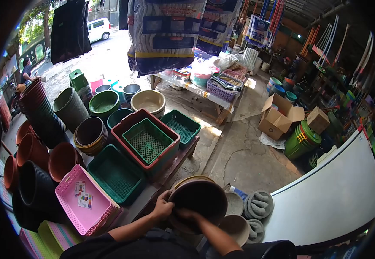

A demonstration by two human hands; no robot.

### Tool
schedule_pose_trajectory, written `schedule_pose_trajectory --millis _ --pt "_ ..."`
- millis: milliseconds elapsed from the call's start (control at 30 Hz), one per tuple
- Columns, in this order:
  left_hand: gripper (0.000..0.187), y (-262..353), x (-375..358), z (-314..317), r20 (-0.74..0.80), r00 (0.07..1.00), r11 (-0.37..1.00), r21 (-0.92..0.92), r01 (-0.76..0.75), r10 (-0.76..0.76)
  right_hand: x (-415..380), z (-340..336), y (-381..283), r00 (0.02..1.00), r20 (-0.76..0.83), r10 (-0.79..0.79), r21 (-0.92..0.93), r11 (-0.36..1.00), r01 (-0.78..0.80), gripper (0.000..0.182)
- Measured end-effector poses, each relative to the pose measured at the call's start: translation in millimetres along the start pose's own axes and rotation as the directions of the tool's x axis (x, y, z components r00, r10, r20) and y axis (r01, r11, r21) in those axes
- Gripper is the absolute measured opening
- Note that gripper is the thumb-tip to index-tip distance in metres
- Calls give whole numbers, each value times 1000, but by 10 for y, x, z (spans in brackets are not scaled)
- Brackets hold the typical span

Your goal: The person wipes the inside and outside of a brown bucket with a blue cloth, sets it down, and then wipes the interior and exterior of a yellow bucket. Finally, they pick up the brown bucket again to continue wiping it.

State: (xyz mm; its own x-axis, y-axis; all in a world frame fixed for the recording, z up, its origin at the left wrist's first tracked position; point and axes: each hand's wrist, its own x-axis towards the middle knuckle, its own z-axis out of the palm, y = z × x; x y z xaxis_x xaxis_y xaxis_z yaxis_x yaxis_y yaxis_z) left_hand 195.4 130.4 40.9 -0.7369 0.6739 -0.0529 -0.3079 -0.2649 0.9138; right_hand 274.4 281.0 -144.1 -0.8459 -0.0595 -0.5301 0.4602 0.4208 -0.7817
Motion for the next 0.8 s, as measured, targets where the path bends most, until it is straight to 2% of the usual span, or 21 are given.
schedule_pose_trajectory --millis 33,67,100,133,167,200,233,300,367,400,433,467,500,533,567,600,633,667,700,767,800 --pt "55 -54 -49 4 0 1000 1000 -3 -1 1 -70 56 -317 991 -135 0 490 869 66 42" --pt "55 -87 -88 3 -25 1000 1000 17 -7 8 -265 -16 -822 966 -249 65 839 514 181 47" --pt "55 -124 -123 -5 -54 998 999 34 -16 18 -353 -186 -1010 918 -367 147 918 215 333 45" --pt "56 -166 -143 -44 -78 995 998 -28 -59 56 -450 -402 -1197 858 -443 260 873 -92 478 43" --pt "56 -142 -95 -46 -85 994 997 -28 -65 63 -686 -611 -1607 775 -562 288 736 -255 628 43" --pt "57 -101 -72 -61 -128 991 996 -67 -51 42 -852 -705 -1686 734 -602 316 684 -271 678 46" --pt "58 -82 -66 -79 -167 986 994 -105 -37 19 -912 -747 -1623 674 -685 275 633 -233 738 55" --pt "56 -103 -42 -20 -150 989 994 -108 -30 14 -914 -728 -1659 637 -653 411 644 -141 752 60" --pt "56 -140 -82 70 -75 995 994 -83 -70 64 -751 -614 -1465 599 -695 397 699 183 691 68" --pt "56 -199 -88 82 -56 997 995 -88 -53 48 -706 -543 -1329 594 -697 401 697 183 694 68" --pt "56 -184 -91 103 -51 998 995 -87 -51 47 -662 -456 -1171 653 -718 241 595 700 395 69" --pt "57 -145 -99 112 -29 998 996 -77 -50 48 -608 -306 -1018 743 -656 131 406 892 201 67" --pt "58 -110 -101 109 -8 999 997 -66 -48 48 -555 -156 -865 815 -579 18 121 991 64 66" --pt "58 -75 -66 83 -5 999 997 -62 -47 47 -552 -52 -859 863 -499 -84 34 993 117 64" --pt "59 -23 -13 29 -1 998 995 -79 -59 59 -604 -88 -801 862 -501 -84 37 992 119 64" --pt "60 25 20 -30 2 998 993 -97 -66 67 -779 -159 -872 960 -280 11 -315 944 -103 56" --pt "60 55 27 -74 -27 997 995 -77 -69 67 -964 -236 -969 994 -41 105 -676 730 -106 49" --pt "60 64 17 -120 -25 997 997 -17 -70 69 -1123 -341 -1049 991 -40 124 -806 582 -106 49" --pt "60 61 5 -145 -18 998 997 44 -63 64 -1246 -470 -1110 983 -171 65 -856 484 -181 49" --pt "57 102 -13 -118 4 996 985 151 -87 88 -1428 -722 -1258 926 -369 -75 -885 334 -325 49" --pt "56 84 -11 -130 -32 995 983 159 -93 99 -1452 -833 -1329 892 -433 -127 -877 287 -385 50"
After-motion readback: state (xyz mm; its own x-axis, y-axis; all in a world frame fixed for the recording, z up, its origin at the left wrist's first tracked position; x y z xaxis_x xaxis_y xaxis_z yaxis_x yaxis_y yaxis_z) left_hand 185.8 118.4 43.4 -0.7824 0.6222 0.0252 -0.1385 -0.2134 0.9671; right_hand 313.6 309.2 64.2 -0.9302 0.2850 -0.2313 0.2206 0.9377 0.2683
